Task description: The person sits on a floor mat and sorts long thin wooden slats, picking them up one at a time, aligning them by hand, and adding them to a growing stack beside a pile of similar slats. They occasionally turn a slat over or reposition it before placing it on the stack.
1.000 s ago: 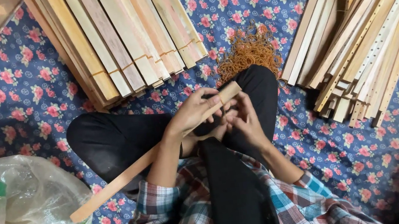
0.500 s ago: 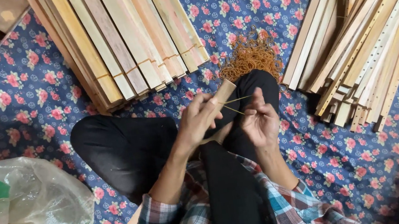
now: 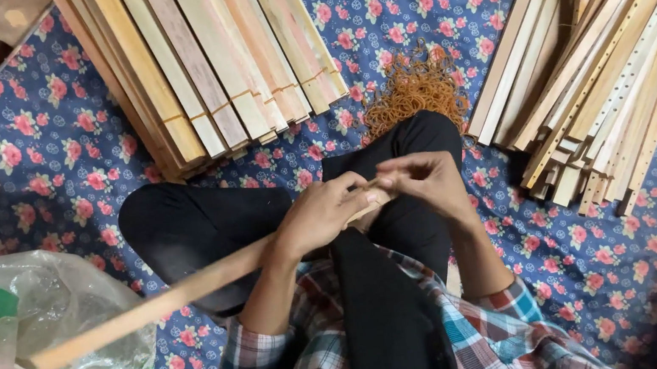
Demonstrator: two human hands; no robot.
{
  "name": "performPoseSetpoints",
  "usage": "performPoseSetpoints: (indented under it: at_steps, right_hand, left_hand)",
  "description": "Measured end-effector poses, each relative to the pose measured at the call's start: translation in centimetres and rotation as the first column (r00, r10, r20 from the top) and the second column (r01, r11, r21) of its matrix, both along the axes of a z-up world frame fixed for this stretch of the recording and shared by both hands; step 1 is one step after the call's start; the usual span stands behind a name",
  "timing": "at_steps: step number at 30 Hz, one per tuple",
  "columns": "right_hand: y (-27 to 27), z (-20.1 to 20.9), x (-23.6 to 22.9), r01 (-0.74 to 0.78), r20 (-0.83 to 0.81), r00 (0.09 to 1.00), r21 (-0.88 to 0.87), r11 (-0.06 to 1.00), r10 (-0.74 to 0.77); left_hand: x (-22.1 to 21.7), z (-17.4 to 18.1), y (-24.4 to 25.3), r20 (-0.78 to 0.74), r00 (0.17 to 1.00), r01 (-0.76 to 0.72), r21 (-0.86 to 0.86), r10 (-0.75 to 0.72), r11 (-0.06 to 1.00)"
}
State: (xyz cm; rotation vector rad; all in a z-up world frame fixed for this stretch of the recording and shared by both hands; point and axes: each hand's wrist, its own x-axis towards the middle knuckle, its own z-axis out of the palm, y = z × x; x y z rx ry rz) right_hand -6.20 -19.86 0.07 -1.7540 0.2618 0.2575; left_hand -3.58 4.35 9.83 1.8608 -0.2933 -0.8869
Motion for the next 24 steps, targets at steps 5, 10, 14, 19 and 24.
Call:
performPoseSetpoints:
  at_steps: [5, 10, 14, 19, 24]
  right_hand:
    - [-0.8, 1.0, 0.5, -0.423, -0.062, 0.887, 0.29, 0.859, 0.458]
    - [1.7, 6.0, -0.3, -0.696, -0.057, 0.699, 0.174, 0.696, 0.713]
    - [1.6, 3.1, -1.6, -0.616, 0.102, 0.778, 0.32, 0.72, 0.621]
    - [1.7, -0.4, -3.5, -0.385, 0.115, 0.912, 0.568, 0.728, 0.393]
    - [3.2, -1.2, -3.9, -0.256, 0.13, 0.966, 0.562, 0.787, 0.222]
  left_hand:
    - [2.5, 0.6, 0.0, -0.046, 0.93, 0.362, 0.3, -0.365, 0.883]
    - [3.8, -3.6, -3.1, 0.035, 0.815, 0.487, 0.499, -0.579, 0.717]
    - [5.0, -2.9, -5.5, 0.35, 0.696, 0.379, 0.563, -0.627, 0.734]
    - [5.1, 2.0, -5.1, 0.973, 0.208, -0.222, 0.151, -0.104, 0.963]
    - [7.4, -3.6, -6.2, 0.066, 0.631, -0.58, -0.622, 0.773, 0.526]
